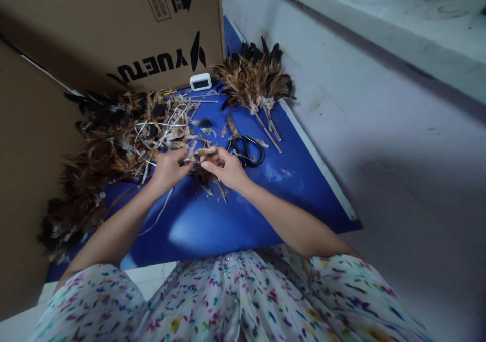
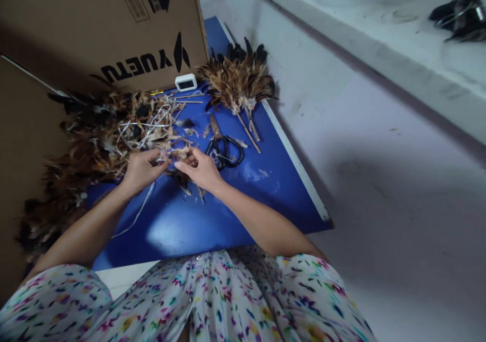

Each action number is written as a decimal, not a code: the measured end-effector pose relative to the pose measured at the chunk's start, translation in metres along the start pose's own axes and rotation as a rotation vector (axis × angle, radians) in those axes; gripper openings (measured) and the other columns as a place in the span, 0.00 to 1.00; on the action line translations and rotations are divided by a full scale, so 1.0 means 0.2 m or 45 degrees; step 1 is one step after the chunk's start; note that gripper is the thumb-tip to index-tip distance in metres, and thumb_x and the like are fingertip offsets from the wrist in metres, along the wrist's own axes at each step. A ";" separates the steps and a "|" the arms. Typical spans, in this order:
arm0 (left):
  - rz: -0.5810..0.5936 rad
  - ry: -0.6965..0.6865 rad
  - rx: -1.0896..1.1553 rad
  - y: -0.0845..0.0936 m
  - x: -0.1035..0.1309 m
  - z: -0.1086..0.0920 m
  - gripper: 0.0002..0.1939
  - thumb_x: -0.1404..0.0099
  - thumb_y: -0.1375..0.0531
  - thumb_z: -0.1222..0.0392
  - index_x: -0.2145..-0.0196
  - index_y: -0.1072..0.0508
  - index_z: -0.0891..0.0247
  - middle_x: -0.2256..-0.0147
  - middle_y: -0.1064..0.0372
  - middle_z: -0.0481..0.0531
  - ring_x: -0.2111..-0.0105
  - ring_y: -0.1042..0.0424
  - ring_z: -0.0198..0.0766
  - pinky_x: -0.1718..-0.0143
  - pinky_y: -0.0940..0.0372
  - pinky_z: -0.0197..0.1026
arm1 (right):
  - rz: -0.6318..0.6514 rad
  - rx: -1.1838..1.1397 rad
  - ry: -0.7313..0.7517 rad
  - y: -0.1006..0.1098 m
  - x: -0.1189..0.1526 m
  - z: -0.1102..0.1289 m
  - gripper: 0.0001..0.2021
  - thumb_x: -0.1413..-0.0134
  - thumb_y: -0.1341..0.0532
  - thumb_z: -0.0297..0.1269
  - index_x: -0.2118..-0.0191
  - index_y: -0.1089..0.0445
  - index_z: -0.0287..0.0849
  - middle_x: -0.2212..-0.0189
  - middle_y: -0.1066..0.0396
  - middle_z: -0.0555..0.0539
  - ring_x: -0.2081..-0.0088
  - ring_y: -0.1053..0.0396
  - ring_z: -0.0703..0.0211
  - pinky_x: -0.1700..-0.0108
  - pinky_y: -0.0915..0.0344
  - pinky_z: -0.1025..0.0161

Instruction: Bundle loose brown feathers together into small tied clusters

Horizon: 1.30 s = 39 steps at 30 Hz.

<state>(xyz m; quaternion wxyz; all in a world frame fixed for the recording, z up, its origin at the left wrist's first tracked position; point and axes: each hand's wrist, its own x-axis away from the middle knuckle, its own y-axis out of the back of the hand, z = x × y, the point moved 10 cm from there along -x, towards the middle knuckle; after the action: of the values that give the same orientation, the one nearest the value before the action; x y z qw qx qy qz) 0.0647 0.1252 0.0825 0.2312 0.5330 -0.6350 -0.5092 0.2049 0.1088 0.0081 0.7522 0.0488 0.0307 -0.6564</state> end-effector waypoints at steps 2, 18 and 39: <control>-0.016 0.045 0.031 0.01 0.00 0.02 0.14 0.41 0.40 0.51 0.69 0.21 0.65 0.73 0.23 0.51 0.72 0.27 0.39 0.68 0.37 0.37 | 0.085 -0.046 -0.053 -0.04 0.01 -0.03 0.10 0.40 0.42 0.42 0.62 0.28 0.41 0.76 0.29 0.52 0.76 0.31 0.64 0.68 0.32 0.64; 0.338 0.199 0.615 -0.14 0.04 0.02 0.22 0.44 0.36 0.42 0.64 0.22 0.66 0.74 0.28 0.49 0.73 0.31 0.36 0.69 0.36 0.36 | -0.076 -0.133 0.174 0.07 -0.01 0.10 0.08 0.43 0.40 0.37 0.63 0.24 0.41 0.74 0.26 0.51 0.70 0.30 0.63 0.63 0.35 0.64; 0.472 0.549 0.701 -0.10 0.15 0.22 0.28 0.45 0.38 0.34 0.64 0.27 0.64 0.79 0.32 0.48 0.83 0.37 0.32 0.84 0.44 0.34 | -0.048 0.480 0.302 0.02 0.02 0.13 0.09 0.43 0.40 0.28 0.57 0.28 0.43 0.61 0.26 0.48 0.59 0.29 0.58 0.54 0.34 0.61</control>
<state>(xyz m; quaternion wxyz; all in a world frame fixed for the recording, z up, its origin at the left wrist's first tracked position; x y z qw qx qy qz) 0.0275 0.1172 0.0412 0.2956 0.5462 -0.7701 -0.1459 0.2095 0.1033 0.0348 0.7086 0.2647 -0.0036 -0.6541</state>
